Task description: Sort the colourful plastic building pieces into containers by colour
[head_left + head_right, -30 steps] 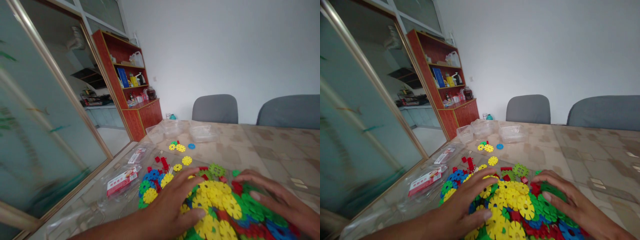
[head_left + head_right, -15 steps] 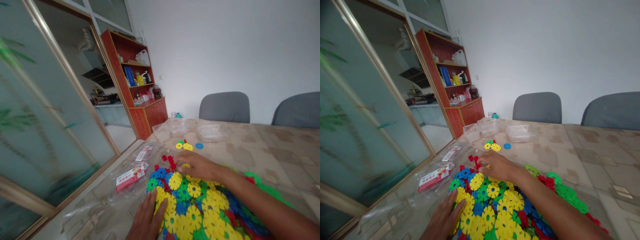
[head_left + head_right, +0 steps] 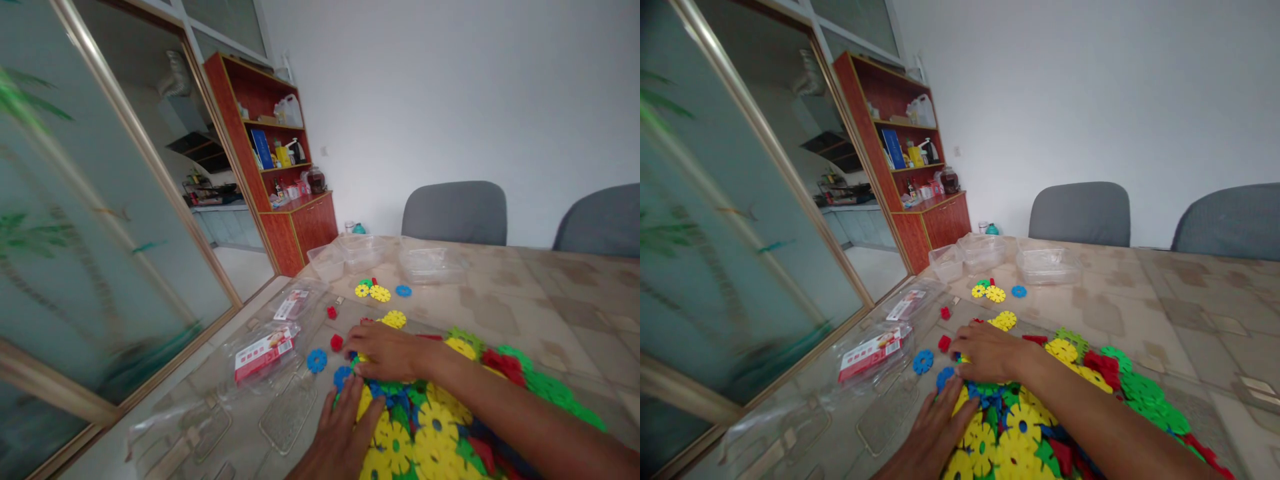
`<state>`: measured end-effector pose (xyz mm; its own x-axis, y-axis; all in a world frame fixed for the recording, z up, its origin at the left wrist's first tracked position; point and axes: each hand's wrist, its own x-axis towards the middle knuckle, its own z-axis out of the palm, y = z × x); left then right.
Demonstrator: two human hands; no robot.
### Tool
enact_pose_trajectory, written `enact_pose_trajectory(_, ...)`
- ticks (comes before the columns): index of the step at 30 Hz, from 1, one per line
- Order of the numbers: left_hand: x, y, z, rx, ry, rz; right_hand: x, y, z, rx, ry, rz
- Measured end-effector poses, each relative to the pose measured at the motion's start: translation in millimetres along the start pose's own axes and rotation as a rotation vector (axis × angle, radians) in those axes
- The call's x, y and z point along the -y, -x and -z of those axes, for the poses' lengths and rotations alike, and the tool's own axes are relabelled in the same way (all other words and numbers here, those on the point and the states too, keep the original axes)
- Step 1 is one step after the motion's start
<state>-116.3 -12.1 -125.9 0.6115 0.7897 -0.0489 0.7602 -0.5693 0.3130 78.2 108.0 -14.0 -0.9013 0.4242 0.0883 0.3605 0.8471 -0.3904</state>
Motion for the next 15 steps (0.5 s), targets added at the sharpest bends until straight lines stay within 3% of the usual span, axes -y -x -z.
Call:
enact_pose_trajectory(5, -36.0, -37.0, 6.9, 0.137, 0.133, -0.163, -0.1, 58.4, 6.9, -0.034, -0.028, -0.069)
enact_pose_trajectory(9, -51.7, -49.4, 11.5, 0.065, 0.174, -0.336, 8.8, 108.6, 14.0, -0.128, -0.117, -0.142)
enact_pose_trajectory(13, -38.5, -17.0, 5.3, -0.033, -0.026, -0.456, 31.7, 170.5, 11.6, -0.254, -0.117, -0.287)
enact_pose_trajectory(15, -27.5, 8.8, 0.4, -0.063, -0.133, -0.406, 47.0, 201.8, 1.7, -0.434, -0.007, -0.347)
